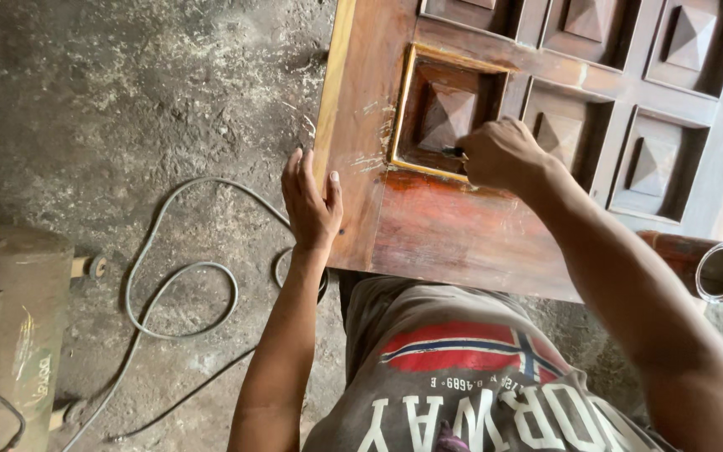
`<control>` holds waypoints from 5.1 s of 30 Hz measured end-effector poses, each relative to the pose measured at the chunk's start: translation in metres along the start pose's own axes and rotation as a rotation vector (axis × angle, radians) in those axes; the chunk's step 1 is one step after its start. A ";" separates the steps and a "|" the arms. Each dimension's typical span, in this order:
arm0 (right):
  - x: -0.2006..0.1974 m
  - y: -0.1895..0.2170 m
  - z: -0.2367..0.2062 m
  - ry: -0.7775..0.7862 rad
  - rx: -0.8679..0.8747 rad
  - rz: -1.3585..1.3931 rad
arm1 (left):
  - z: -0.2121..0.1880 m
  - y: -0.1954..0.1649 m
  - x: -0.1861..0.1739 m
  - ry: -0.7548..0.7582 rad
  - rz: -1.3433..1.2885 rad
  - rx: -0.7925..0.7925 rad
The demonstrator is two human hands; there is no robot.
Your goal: The person sits on the workshop floor, opens a can of wood sanding sealer and pours some into a small open container. They carry the container to a carved wooden panel, brush the sealer onto the panel's recessed squares and frame, then wipe and rub the treated areas with a pad.
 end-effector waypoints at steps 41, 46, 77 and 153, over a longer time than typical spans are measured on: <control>0.039 0.018 -0.216 -0.769 -0.263 0.632 | -0.037 0.021 -0.010 -0.077 -0.067 0.074; 0.031 -0.035 -0.311 -0.994 0.089 0.631 | -0.037 -0.009 -0.026 -0.001 -0.060 0.025; 0.192 -0.382 -0.457 -1.194 0.165 0.905 | -0.169 -0.576 0.213 0.853 0.191 0.533; 0.070 -0.242 -0.283 -0.665 -1.058 0.862 | -0.253 -0.452 -0.022 -0.031 0.430 -0.478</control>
Point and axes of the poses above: each hand's wrist, its own z-axis towards the middle knuckle, its own x-axis out of the palm, y = z × x, the point moved 2 cm from there along z, towards the middle knuckle, and after that the axes turned 1 degree about z, right-handed, at the moved point
